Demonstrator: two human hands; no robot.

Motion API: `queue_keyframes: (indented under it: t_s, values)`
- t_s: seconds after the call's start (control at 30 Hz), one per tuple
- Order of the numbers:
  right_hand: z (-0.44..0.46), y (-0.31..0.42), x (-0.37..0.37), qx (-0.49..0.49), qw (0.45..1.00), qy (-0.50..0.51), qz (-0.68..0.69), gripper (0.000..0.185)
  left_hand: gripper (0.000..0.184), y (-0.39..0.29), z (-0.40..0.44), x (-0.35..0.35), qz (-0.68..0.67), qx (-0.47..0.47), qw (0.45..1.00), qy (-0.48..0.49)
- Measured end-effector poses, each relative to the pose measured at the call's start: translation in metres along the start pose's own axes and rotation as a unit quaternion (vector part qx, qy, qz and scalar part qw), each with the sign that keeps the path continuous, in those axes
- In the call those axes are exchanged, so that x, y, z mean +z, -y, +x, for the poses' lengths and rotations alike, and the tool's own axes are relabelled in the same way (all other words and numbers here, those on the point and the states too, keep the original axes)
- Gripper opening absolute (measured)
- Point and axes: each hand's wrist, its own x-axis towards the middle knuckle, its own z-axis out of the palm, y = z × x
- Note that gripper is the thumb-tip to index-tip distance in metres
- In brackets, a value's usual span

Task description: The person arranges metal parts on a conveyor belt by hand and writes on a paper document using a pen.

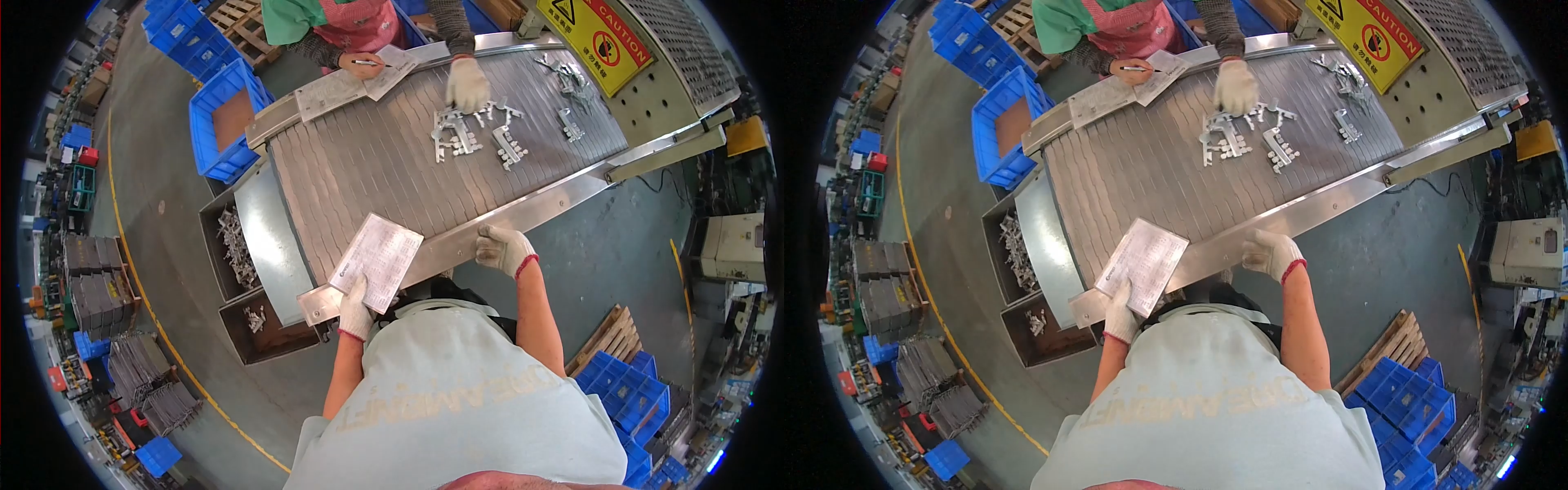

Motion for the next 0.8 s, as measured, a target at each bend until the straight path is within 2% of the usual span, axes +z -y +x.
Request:
queue_keyframes:
  t_s: [0.2, 0.3, 0.37, 0.47, 0.53, 0.63, 0.73, 0.8]
  values:
    - [0.0, -0.002, 0.006, -0.013, 0.999, -0.039, -0.035, 0.031, 0.059, 0.002, 0.001, -0.002, 0.008, -0.01, 1.0, -0.024]
    - [-0.004, 0.007, 0.024, -0.014, 0.988, -0.082, -0.133, 0.04, 0.06, -0.001, -0.002, 0.005, 0.019, -0.009, 0.999, -0.044]
    - [0.016, 0.011, 0.023, -0.084, 0.938, -0.069, -0.331, 0.043, 0.059, -0.004, -0.005, 0.01, 0.016, -0.013, 0.999, -0.048]
    - [0.024, 0.011, 0.031, -0.104, 0.898, -0.033, -0.426, 0.046, 0.058, -0.002, -0.007, 0.016, 0.02, -0.01, 0.997, -0.069]
    - [0.018, 0.028, 0.063, 0.024, 0.895, -0.061, -0.441, 0.056, 0.06, -0.002, -0.01, 0.013, 0.034, 0.0, 0.998, -0.06]
    - [0.025, 0.024, 0.083, -0.16, 0.769, -0.004, -0.619, 0.057, 0.062, 0.015, -0.002, 0.007, 0.031, 0.061, 0.994, -0.079]
    - [0.035, 0.008, 0.115, -0.277, 0.69, -0.028, -0.668, 0.05, 0.064, 0.023, -0.003, -0.004, 0.049, 0.086, 0.989, -0.108]
    - [0.047, 0.014, 0.134, -0.381, 0.588, 0.008, -0.713, 0.046, 0.066, 0.031, 0.003, -0.016, 0.064, 0.097, 0.986, -0.119]
